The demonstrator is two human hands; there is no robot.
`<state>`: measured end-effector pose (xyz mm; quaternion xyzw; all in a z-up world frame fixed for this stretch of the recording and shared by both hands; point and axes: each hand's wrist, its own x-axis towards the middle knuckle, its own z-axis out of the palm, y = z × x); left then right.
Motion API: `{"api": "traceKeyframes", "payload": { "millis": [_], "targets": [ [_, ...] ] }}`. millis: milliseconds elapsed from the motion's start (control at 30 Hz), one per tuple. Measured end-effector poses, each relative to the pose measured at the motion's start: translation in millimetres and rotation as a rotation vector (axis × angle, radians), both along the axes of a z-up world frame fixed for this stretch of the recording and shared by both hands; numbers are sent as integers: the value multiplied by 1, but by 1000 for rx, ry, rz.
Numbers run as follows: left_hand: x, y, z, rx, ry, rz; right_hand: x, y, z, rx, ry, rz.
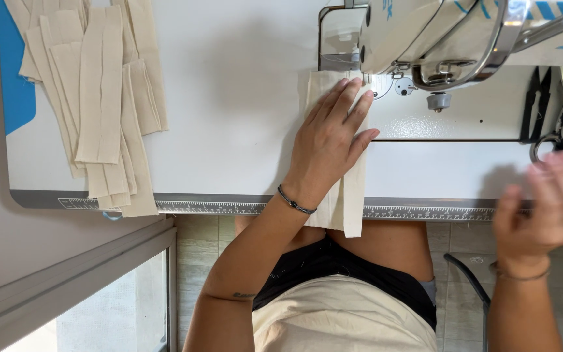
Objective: Folding fabric strips and trimming threads with snips at a sewing station
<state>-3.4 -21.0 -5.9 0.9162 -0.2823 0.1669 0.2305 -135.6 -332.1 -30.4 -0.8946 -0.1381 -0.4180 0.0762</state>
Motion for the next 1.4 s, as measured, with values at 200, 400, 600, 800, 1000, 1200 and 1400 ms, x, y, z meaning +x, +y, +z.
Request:
{"api": "traceKeyframes", "payload": {
  "millis": [200,400,600,800,1000,1200,1400],
  "targets": [
    [-8,-4,-27,78,-142,-15,5,116,27,-24,263,484],
    [-36,1,-21,56,-145,-26,14,143,43,-28,175,545],
    [-36,1,-26,58,-106,-17,14,146,49,-83,153,555],
    [-34,2,-27,60,-90,-19,12,147,49,-90,187,533],
    [-28,1,-28,70,-80,-22,13,148,51,-105,198,511],
    [-21,0,-25,86,-87,-18,17,143,48,-122,222,504],
    [-14,-4,-26,84,-95,-3,24,140,52,-133,244,524]
  ]
}}
